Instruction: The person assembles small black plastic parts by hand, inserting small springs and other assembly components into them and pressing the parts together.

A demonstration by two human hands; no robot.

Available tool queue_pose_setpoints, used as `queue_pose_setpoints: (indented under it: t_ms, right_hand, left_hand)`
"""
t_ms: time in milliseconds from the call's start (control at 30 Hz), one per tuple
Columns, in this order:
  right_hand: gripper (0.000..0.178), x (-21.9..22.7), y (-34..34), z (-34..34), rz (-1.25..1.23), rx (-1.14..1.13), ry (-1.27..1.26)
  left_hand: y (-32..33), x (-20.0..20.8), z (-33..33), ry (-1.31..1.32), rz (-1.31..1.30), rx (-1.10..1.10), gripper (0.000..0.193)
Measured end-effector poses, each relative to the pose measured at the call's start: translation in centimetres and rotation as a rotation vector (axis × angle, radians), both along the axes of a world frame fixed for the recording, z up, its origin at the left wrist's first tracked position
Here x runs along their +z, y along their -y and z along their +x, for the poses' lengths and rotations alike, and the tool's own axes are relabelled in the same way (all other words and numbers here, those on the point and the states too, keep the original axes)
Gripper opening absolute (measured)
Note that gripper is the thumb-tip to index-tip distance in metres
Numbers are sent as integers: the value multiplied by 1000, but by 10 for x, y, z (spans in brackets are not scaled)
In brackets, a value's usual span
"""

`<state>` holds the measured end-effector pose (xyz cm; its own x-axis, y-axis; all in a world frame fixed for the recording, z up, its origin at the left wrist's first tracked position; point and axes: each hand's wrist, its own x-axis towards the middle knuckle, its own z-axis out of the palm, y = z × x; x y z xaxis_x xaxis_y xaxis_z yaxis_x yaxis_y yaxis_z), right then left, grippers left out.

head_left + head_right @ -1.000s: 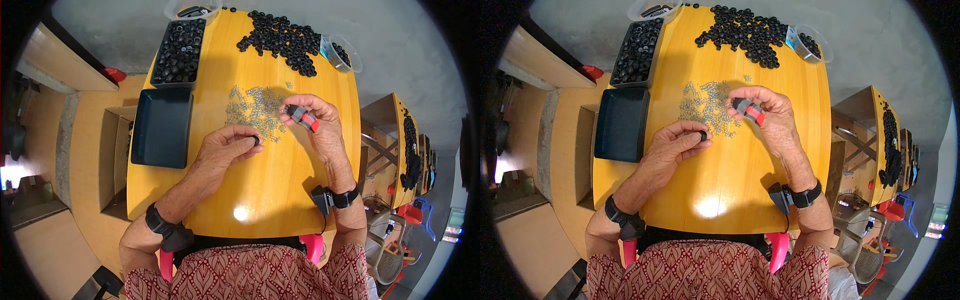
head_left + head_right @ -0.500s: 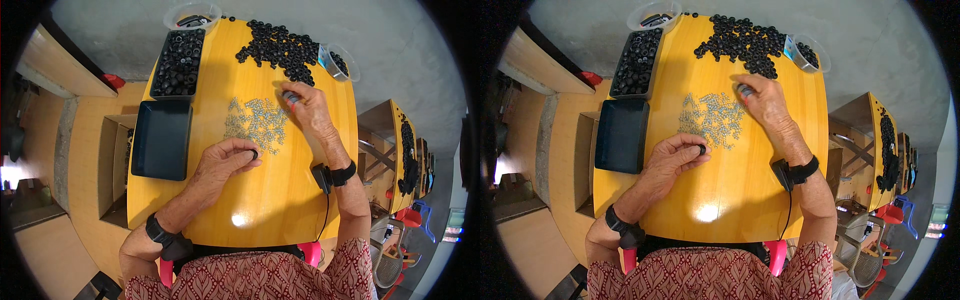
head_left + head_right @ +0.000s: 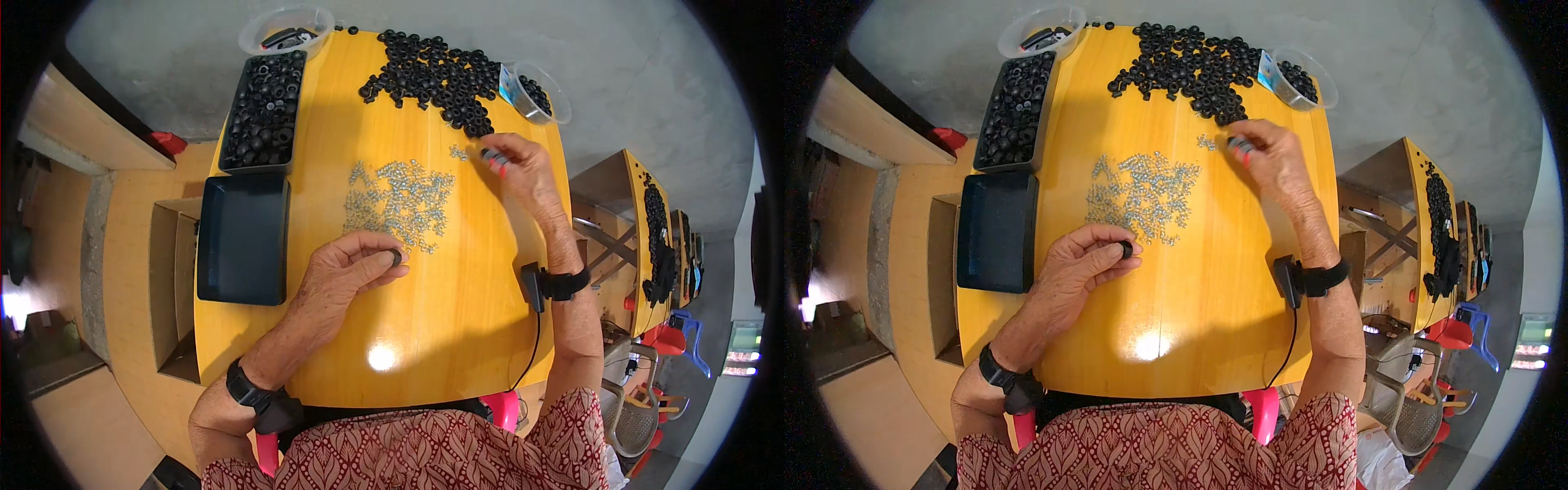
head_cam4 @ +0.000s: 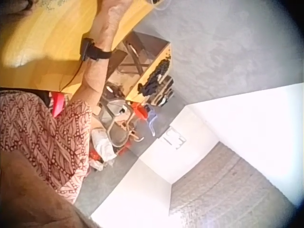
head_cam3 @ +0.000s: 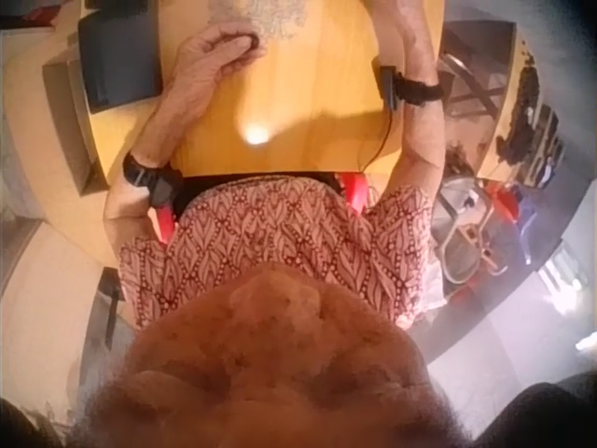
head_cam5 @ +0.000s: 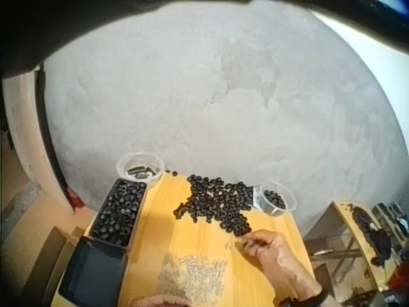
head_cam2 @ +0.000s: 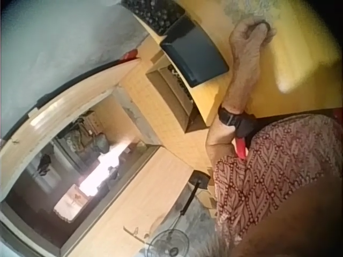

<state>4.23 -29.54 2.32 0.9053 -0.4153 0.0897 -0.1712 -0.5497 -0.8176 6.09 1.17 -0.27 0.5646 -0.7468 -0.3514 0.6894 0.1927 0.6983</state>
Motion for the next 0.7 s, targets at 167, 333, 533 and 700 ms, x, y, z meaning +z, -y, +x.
queue_pose_setpoints:
  t_ms: [167, 333, 533, 700]
  right_hand:
    - [28, -1, -24, 9, -515, 290, 52]
    - [26, 0, -30, 10, -613, 296, -8]
    - [24, 28, -28, 10, -79, 122, 209]
    - [34, 55, -56, 12, -533, 152, 628]
  left_hand:
    - [-1, 2, -2, 19, 11, 17, 20]
    - [0, 7, 0, -23, 16, 0, 19]
    - [-2, 6, 1, -30, 16, -8, 20]
    - [-3, 4, 0, 3, 11, 3, 19]
